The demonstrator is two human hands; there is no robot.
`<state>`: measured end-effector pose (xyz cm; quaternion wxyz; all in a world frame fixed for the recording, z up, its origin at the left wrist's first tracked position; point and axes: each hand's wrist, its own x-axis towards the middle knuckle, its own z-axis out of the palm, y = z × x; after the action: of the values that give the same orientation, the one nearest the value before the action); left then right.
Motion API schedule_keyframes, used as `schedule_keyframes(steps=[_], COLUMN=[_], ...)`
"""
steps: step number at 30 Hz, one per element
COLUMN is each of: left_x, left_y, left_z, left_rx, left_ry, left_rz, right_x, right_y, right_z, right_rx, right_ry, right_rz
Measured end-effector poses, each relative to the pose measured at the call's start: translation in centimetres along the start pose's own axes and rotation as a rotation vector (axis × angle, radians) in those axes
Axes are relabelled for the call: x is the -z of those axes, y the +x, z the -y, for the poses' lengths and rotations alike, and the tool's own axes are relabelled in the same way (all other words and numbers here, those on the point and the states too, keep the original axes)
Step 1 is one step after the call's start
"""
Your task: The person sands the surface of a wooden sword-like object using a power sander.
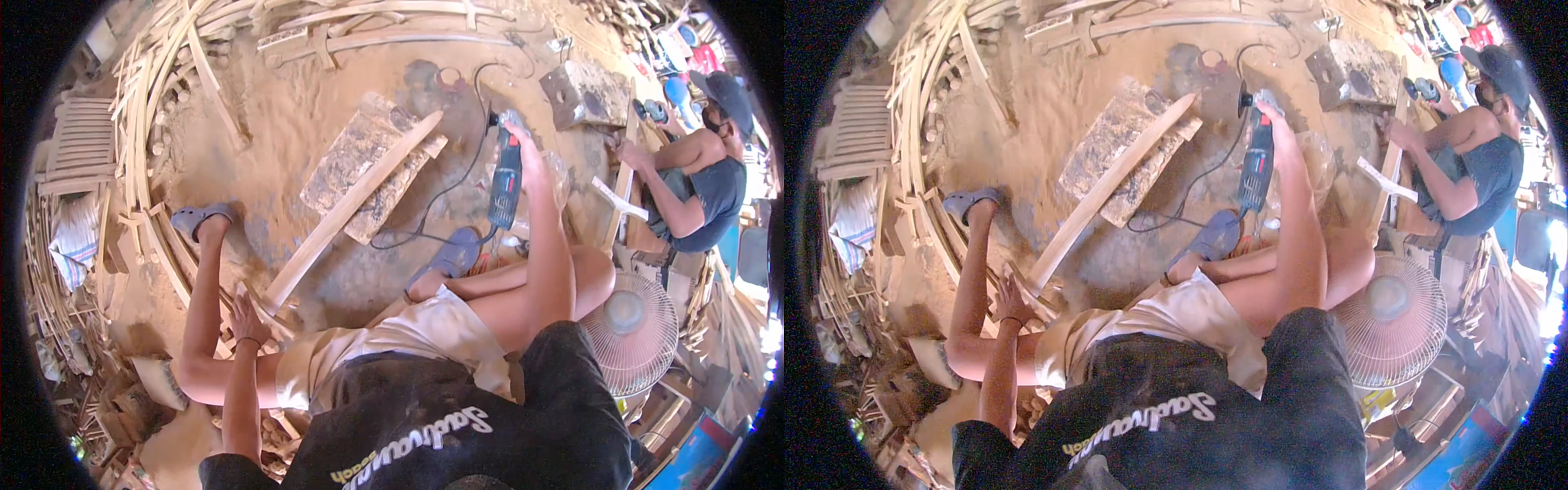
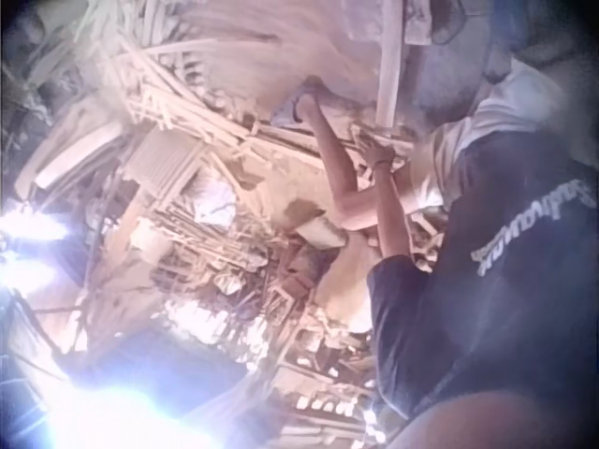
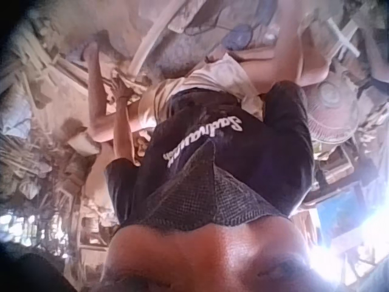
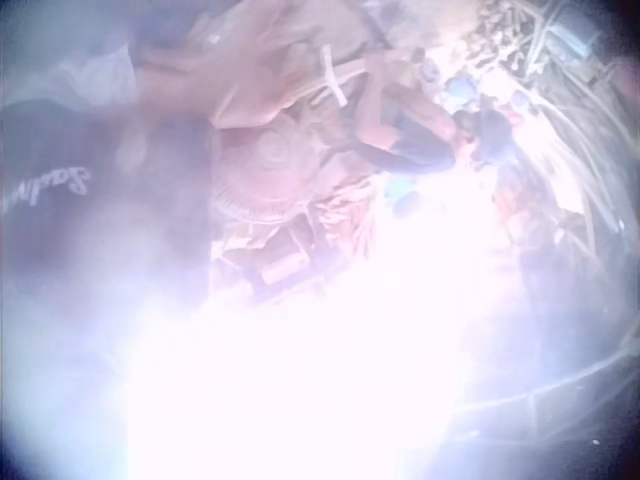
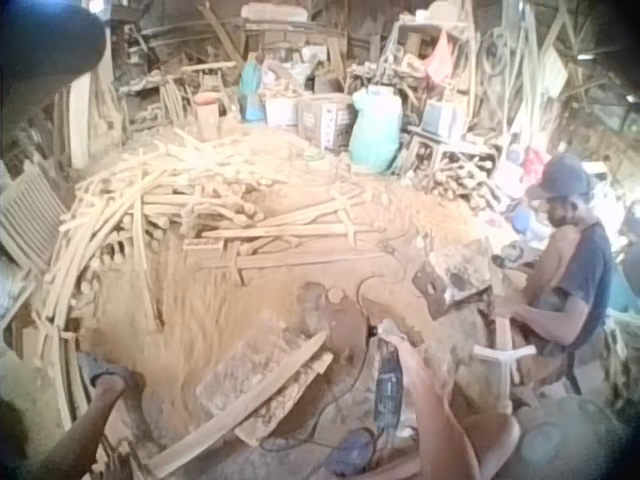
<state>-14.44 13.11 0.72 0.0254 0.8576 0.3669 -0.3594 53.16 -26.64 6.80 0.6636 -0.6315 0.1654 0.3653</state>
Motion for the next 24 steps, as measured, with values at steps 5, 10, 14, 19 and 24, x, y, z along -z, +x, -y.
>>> schedule_keyframes(steps=[5,10,14,19,24], left_x=[4.8,7.3,3.0,2.2,1.4], left_y=[5.2,10.5,9.8,9.8,9.9], left_z=[-6.9,-15.5,-19.2,-21.0,-20.7], left_rx=[-0.224,-0.211,-0.274,-0.261,-0.195], left_ry=[-0.427,-0.579,-0.582,-0.532,-0.553], left_rz=[-0.321,0.035,-0.255,-0.340,-0.342], right_x=[-0.5,-1.9,-1.1,1.4,0.2], right_y=[-2.9,-5.7,-7.3,-6.5,-5.6], right_z=[-1.7,-3.2,-4.1,-4.7,-4.4], right_rx=[-0.014,-0.112,-0.066,-0.146,-0.192], right_ry=[0.303,0.436,0.373,0.359,0.314], right_rz=[0.172,0.215,0.146,0.119,0.187])
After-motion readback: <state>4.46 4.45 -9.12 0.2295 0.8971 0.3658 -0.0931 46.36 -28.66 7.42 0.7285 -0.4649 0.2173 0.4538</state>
